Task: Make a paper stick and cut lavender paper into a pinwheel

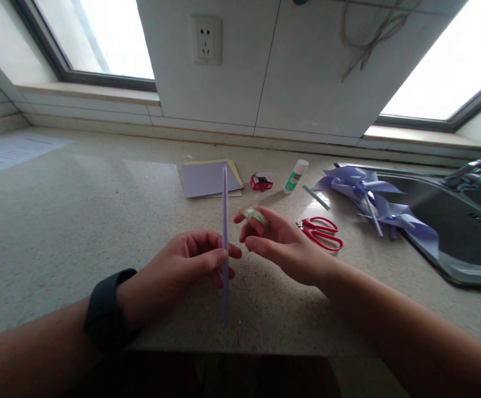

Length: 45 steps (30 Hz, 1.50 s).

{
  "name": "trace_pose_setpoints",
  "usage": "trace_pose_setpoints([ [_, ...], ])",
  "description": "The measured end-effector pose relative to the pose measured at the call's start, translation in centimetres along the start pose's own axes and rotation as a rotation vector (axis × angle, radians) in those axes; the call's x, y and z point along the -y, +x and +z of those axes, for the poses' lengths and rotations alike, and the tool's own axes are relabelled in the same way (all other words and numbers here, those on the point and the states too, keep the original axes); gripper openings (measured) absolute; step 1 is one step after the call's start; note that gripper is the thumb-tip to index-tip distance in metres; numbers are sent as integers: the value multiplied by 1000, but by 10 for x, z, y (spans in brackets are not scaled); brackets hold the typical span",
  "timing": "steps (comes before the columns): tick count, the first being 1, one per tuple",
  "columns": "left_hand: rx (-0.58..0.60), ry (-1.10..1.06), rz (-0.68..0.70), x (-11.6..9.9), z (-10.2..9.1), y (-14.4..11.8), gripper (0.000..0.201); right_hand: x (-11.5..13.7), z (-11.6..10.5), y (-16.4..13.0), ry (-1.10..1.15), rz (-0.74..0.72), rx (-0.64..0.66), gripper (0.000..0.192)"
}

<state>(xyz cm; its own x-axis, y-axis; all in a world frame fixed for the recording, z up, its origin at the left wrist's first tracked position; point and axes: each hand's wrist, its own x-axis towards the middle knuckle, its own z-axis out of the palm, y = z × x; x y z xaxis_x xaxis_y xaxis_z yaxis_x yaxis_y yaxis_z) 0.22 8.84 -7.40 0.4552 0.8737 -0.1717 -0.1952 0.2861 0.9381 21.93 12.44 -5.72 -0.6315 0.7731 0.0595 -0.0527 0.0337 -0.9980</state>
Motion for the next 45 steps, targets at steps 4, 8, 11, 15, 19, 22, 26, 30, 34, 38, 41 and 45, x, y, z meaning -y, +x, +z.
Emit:
trace_pose_setpoints([
  [4,-4,-25,33,2,-1,2,17,2,6,1,-32,11,64,34],
  [8,-36,-94,71,2,1,2,17,0,11,1,-91,49,50,36],
  [11,-92,-125,97,1,4,1,16,-1,12,1,-90,67,38,37],
  [15,-132,-138,134,0,6,1,16,-1,11,2,-100,80,12,31],
  [19,-176,-153,142,0,7,1,15,0,4,2,-271,48,-30,21],
  [22,-190,-173,137,0,7,1,14,-1,-5,2,-768,-86,-147,19],
  [26,-179,-195,136,0,8,1,15,0,-11,1,-1341,-137,-125,17],
  [30,-171,-215,145,0,7,2,13,3,-9,-1,-1413,-47,-98,19],
  [34,-159,-218,144,0,6,2,11,9,-6,-3,-1011,-29,-162,25],
  [38,-137,-219,167,-1,6,2,9,12,0,-3,-521,155,146,38],
  [41,-108,-215,181,0,6,3,8,11,5,-1,-386,205,189,36],
  [45,-125,-220,189,2,4,4,7,8,7,1,-369,249,89,28],
])
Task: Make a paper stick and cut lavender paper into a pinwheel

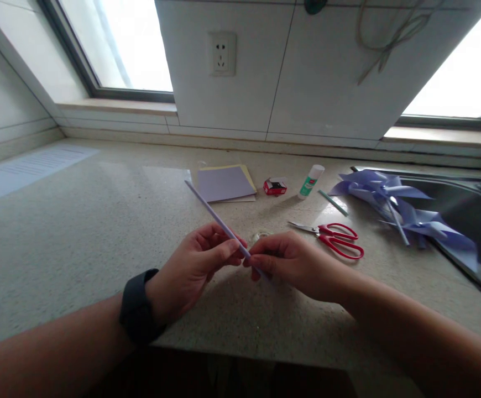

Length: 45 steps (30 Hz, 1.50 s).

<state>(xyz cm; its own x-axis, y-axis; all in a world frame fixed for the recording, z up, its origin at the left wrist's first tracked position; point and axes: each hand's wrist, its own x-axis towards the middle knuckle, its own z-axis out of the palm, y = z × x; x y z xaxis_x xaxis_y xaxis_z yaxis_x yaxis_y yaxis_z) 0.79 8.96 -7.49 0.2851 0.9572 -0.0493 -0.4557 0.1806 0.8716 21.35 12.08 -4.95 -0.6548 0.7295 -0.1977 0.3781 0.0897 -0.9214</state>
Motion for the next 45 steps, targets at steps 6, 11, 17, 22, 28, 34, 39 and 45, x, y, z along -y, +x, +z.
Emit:
trace_pose_setpoints([
  [6,-65,-8,-25,-1,0,2,9,0,0,-1,-147,-27,-131,21],
  [11,-74,-5,-39,-1,-1,2,10,1,4,-1,-164,9,-211,18],
  [17,-79,43,-21,0,-1,1,13,-1,7,0,-170,4,-221,18],
  [22,-99,109,-7,2,-2,2,12,-2,9,0,-309,-70,-343,22],
  [28,-99,165,21,2,-2,1,12,-1,12,-2,-412,-189,-385,14],
  [34,-60,229,75,2,1,1,13,3,14,0,-116,-126,-259,18],
  [39,-81,227,93,3,2,0,11,2,13,1,-145,-141,-347,15],
  [45,-129,236,68,1,4,-2,15,3,15,-2,-266,-161,-421,19],
])
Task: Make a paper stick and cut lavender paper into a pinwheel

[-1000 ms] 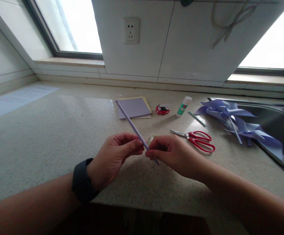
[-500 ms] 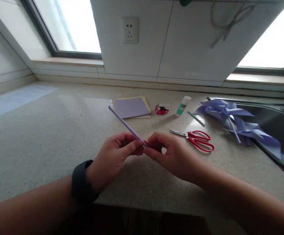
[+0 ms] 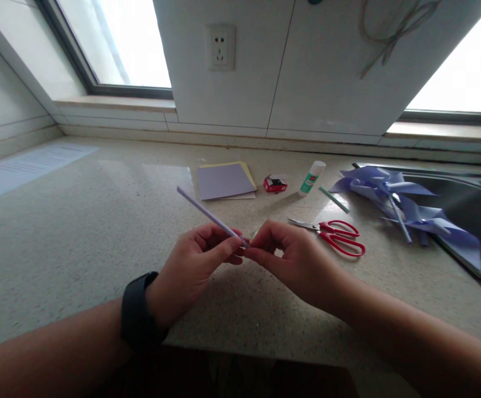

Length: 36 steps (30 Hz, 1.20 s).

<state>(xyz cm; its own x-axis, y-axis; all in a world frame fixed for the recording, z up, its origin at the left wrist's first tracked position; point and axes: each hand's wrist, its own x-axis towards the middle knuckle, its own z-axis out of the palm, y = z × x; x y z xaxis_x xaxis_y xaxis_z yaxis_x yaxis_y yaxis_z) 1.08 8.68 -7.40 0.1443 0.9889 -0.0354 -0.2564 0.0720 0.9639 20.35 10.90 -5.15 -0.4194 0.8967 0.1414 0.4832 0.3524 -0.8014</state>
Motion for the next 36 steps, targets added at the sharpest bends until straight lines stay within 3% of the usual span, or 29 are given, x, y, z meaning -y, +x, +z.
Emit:
trace_pose_setpoints([
  [6,-26,66,-33,-2,0,1,22,-1,1,-1,-69,-57,0,16],
  [13,-69,183,62,-1,0,3,16,-1,1,-3,-257,-185,-77,14],
  [25,7,143,41,-2,2,3,13,-2,7,1,-70,-127,-65,7],
  [31,70,522,-2,-8,1,-3,34,-5,-4,4,-146,-166,-102,5],
  [33,138,789,149,-13,0,-10,48,-8,-8,4,-152,-168,-98,4],
  [36,281,1200,763,-21,-3,-19,33,-11,-12,3,-194,-184,-62,3],
])
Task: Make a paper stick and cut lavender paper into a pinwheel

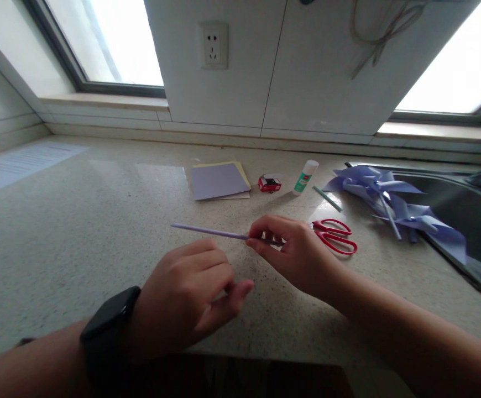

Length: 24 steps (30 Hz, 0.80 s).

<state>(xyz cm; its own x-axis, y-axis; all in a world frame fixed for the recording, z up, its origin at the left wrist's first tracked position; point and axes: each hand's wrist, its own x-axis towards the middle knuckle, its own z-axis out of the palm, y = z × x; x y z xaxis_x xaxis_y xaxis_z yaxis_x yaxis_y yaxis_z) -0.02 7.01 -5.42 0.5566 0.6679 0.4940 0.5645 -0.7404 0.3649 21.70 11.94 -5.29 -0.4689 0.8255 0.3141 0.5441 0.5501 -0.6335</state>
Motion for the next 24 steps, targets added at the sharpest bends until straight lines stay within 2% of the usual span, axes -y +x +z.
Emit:
trace_pose_setpoints([
  [1,-39,115,111,1,-2,-1,24,-1,-1,0,-30,-10,20,2],
  [3,-121,272,182,6,-5,-2,3,-3,-2,-1,-93,-26,69,2],
  [5,-137,345,196,14,-3,-2,13,-4,-3,-1,-127,-30,121,5],
  [9,-37,381,186,25,2,-2,19,-5,-6,-1,-77,-1,201,7],
  [16,-12,489,309,13,-2,-3,26,1,-8,-1,60,87,308,13],
  [20,2,503,316,12,-3,-3,27,4,-8,-1,41,107,305,14],
  [24,-8,524,303,14,-3,-2,31,6,-7,-2,-8,64,263,11],
])
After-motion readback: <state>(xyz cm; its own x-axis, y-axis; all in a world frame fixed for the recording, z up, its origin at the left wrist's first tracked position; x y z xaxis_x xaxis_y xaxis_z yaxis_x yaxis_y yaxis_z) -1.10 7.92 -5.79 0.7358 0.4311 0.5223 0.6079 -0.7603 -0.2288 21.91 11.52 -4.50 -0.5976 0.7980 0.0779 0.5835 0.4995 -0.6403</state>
